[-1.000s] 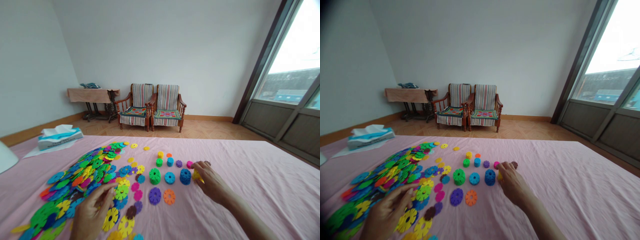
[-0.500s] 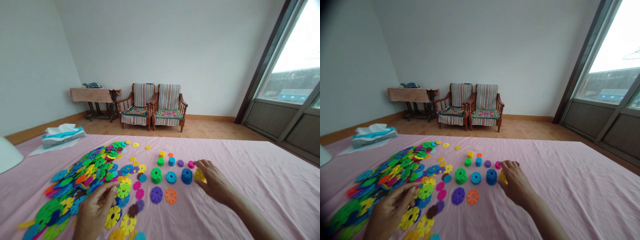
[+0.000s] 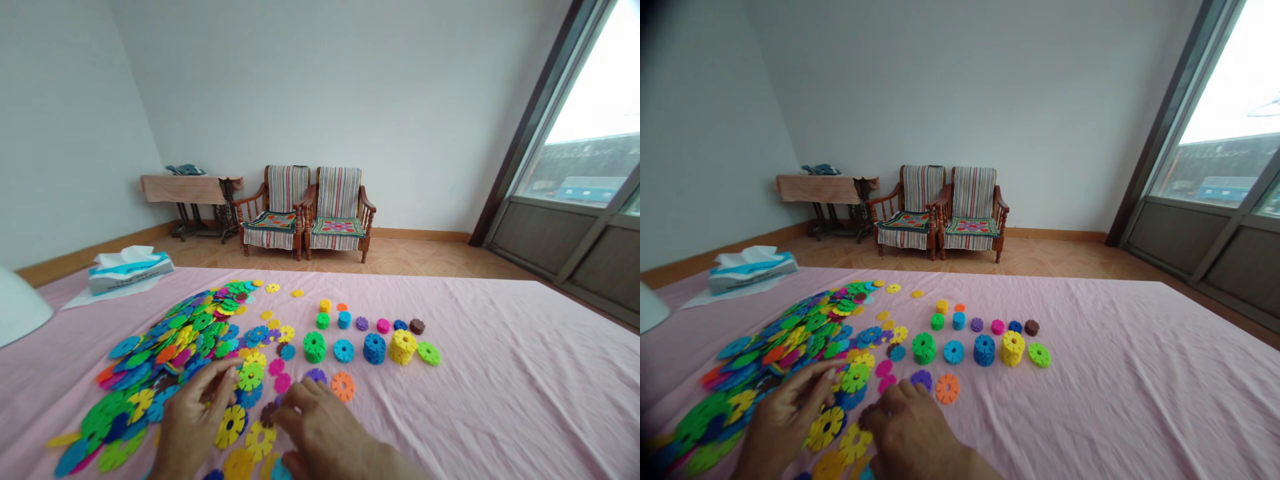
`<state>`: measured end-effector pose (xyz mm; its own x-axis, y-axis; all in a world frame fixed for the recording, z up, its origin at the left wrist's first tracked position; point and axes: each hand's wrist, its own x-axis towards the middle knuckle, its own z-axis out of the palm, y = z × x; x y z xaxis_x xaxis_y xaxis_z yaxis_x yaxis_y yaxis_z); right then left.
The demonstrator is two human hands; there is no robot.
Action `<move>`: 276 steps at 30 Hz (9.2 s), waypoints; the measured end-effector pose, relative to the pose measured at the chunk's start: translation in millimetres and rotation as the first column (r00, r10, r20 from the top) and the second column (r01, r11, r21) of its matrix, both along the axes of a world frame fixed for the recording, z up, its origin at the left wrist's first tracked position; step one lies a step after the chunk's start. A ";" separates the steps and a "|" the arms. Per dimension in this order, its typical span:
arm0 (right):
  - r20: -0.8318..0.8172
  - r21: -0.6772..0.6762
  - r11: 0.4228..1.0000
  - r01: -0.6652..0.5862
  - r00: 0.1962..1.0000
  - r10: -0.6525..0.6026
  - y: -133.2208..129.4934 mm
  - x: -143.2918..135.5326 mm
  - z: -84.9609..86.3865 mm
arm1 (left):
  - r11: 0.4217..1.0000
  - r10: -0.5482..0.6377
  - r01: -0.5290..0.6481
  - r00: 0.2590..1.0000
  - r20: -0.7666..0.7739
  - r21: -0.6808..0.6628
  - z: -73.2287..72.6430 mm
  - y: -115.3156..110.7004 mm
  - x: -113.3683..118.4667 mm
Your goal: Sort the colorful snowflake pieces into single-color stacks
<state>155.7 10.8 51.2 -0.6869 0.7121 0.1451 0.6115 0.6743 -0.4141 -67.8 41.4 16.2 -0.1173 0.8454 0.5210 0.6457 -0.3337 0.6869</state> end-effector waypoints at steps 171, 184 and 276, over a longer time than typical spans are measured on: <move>-0.163 -0.051 0.937 0.345 0.923 -0.348 -25.9 73.9 -20.2 | 0.939 -0.344 0.242 0.710 -0.615 -0.246 11.3 -10.9 -50.7; -0.233 0.001 0.938 0.348 0.912 -0.338 -24.2 74.0 -37.8 | 0.956 -0.292 0.205 0.643 -0.708 -0.208 12.8 -8.7 -32.0; -0.145 0.042 0.833 0.552 0.828 -0.541 -20.3 91.6 -54.0 | 0.856 -0.358 0.120 0.840 -0.408 -0.503 34.2 -17.1 5.0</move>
<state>247.4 -9.5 -2.8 -0.1615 0.9482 0.2736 0.8378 0.2782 -0.4697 -62.9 24.3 50.4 0.2790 0.9601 0.0196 0.8655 -0.2603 0.4279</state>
